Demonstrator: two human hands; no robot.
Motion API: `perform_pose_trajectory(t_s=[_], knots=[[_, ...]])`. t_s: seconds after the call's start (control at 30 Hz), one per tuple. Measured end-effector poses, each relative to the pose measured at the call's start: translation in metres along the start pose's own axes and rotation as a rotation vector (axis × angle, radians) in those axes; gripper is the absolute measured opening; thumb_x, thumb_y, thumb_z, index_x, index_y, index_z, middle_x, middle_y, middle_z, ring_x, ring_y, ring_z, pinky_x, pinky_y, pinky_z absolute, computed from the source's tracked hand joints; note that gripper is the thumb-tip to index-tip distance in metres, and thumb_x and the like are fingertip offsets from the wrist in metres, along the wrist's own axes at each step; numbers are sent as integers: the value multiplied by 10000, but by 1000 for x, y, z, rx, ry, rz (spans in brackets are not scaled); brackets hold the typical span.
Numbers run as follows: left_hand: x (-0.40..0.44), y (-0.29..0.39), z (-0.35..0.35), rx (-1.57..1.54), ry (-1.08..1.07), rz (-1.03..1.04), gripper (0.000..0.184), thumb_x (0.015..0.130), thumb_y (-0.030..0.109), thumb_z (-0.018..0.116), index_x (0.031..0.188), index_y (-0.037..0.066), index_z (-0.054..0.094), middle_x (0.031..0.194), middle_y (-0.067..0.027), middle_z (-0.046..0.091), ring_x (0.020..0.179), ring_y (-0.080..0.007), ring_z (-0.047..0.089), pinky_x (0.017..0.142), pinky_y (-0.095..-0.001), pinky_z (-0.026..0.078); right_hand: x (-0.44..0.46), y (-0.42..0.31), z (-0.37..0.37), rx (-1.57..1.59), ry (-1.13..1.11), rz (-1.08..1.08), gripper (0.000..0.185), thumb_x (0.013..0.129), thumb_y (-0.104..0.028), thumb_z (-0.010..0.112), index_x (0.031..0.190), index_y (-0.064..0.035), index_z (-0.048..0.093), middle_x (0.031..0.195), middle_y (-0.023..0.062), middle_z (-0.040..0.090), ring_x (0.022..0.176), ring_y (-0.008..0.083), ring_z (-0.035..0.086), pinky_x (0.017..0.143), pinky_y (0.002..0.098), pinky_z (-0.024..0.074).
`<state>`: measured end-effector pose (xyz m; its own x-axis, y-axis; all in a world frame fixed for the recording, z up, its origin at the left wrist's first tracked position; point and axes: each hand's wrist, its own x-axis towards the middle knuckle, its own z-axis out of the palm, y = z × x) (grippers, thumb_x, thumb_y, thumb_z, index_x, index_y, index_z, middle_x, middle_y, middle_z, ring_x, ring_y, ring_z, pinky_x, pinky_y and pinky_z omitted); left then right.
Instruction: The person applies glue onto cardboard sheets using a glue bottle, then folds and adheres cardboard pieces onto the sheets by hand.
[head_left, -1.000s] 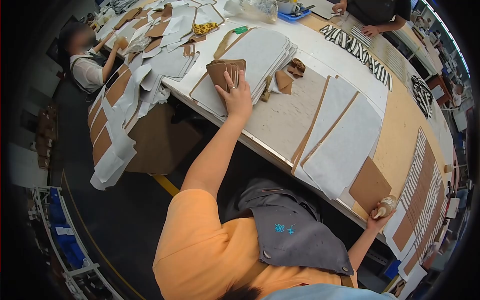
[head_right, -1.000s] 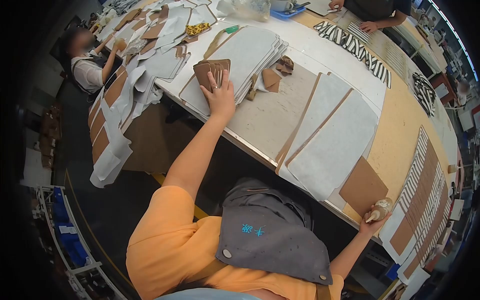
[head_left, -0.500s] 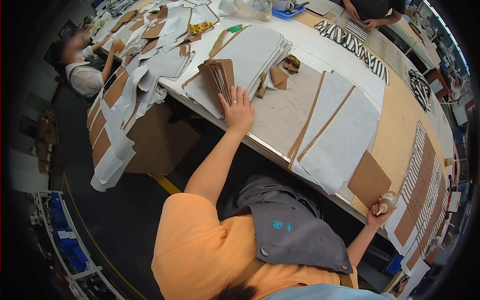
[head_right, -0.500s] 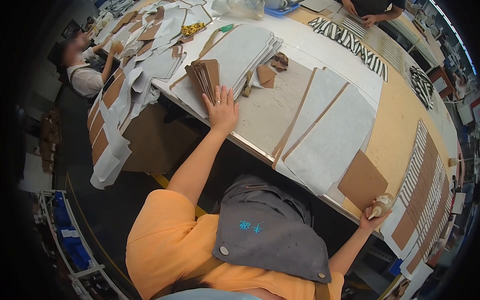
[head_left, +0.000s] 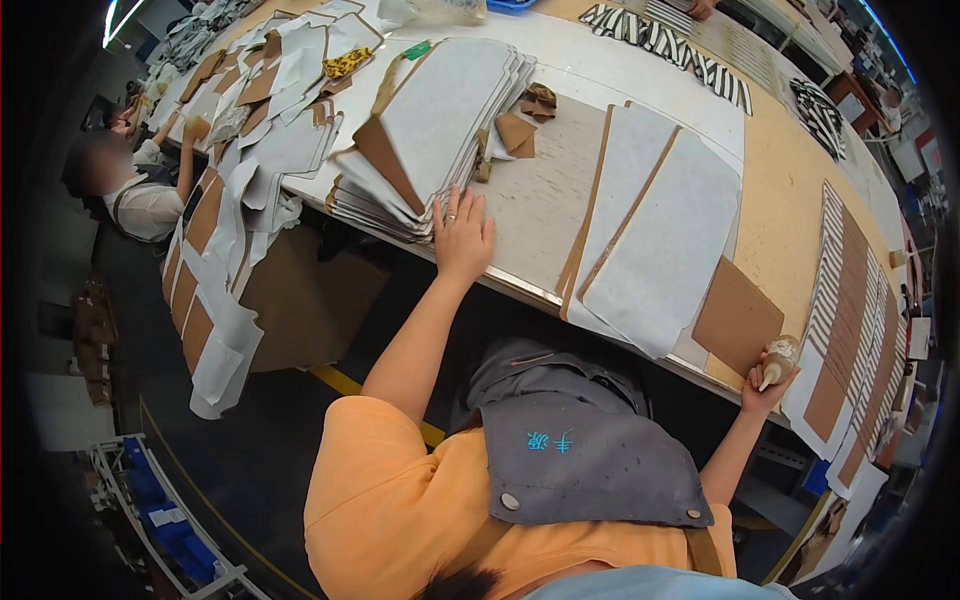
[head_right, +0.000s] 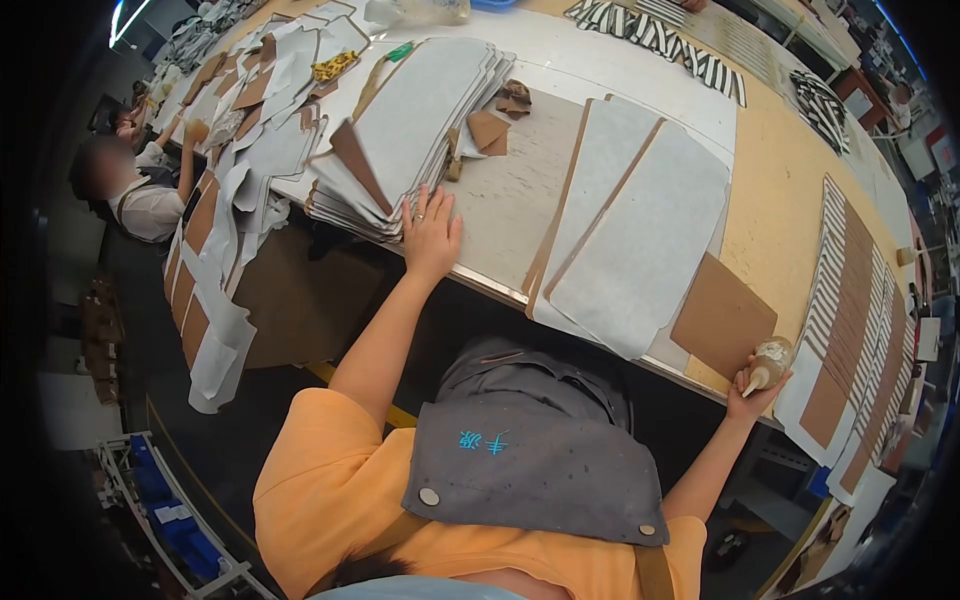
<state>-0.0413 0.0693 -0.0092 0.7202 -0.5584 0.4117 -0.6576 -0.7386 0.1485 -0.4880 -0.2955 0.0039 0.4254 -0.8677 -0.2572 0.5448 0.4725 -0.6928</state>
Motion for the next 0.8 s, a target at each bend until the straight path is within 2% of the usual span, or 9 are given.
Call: perform_pose_trajectory(t_s=[0.2, 0.3, 0.4, 0.5, 0.6, 0.7, 0.8], knots=[[0, 0, -2, -9, 51, 27, 404, 860, 272, 494, 1181, 32, 543, 1279, -120, 492, 1280, -273, 339, 1089, -467, 140, -3, 0, 7, -22, -9, 6, 683, 856, -603, 447, 1087, 38, 502, 785, 181, 614, 367, 113, 358, 324, 211, 280], [0, 1, -1, -112, 46, 0, 372, 841, 245, 523, 1149, 39, 557, 1237, -109, 519, 1194, -271, 416, 1028, -453, 235, -4, -1, 11, -16, 8, 24, 690, 852, -606, 452, 1085, 42, 502, 783, 184, 611, 368, 115, 360, 326, 211, 285], [4, 4, -3, -130, 6, -24, 346, 831, 218, 541, 1128, 42, 564, 1209, -94, 532, 1120, -274, 454, 955, -428, 295, -8, 0, 20, -7, 35, 15, 671, 867, -583, 445, 1111, 42, 480, 826, 173, 608, 378, 109, 360, 334, 208, 282], [22, 5, -4, -273, -116, 7, 354, 818, 209, 556, 1131, 43, 558, 1215, -104, 522, 1109, -288, 456, 926, -424, 319, -8, 0, 17, -20, 17, 15, 664, 877, -571, 440, 1130, 42, 466, 844, 165, 604, 385, 104, 365, 340, 205, 285], [47, 13, 2, -126, 10, 233, 379, 811, 208, 561, 1155, 50, 541, 1234, -124, 504, 1118, -292, 448, 924, -411, 326, -8, 0, 17, -34, 1, 16, 662, 878, -572, 439, 1128, 40, 467, 867, 166, 605, 399, 102, 387, 340, 203, 288], [80, 15, 20, 1, 17, 189, 418, 811, 222, 553, 1190, 50, 515, 1255, -116, 493, 1140, -290, 435, 939, -443, 308, -13, 2, 34, -33, 101, -30, 661, 878, -572, 439, 1126, 40, 467, 868, 168, 605, 406, 100, 398, 340, 201, 287], [103, 27, 33, 50, -222, 29, 443, 845, 264, 507, 1245, 75, 484, 1305, -79, 467, 1189, -297, 405, 992, -491, 243, -14, 2, 35, -31, 97, -30, 659, 878, -571, 439, 1124, 39, 469, 872, 167, 606, 412, 98, 407, 341, 199, 286]])
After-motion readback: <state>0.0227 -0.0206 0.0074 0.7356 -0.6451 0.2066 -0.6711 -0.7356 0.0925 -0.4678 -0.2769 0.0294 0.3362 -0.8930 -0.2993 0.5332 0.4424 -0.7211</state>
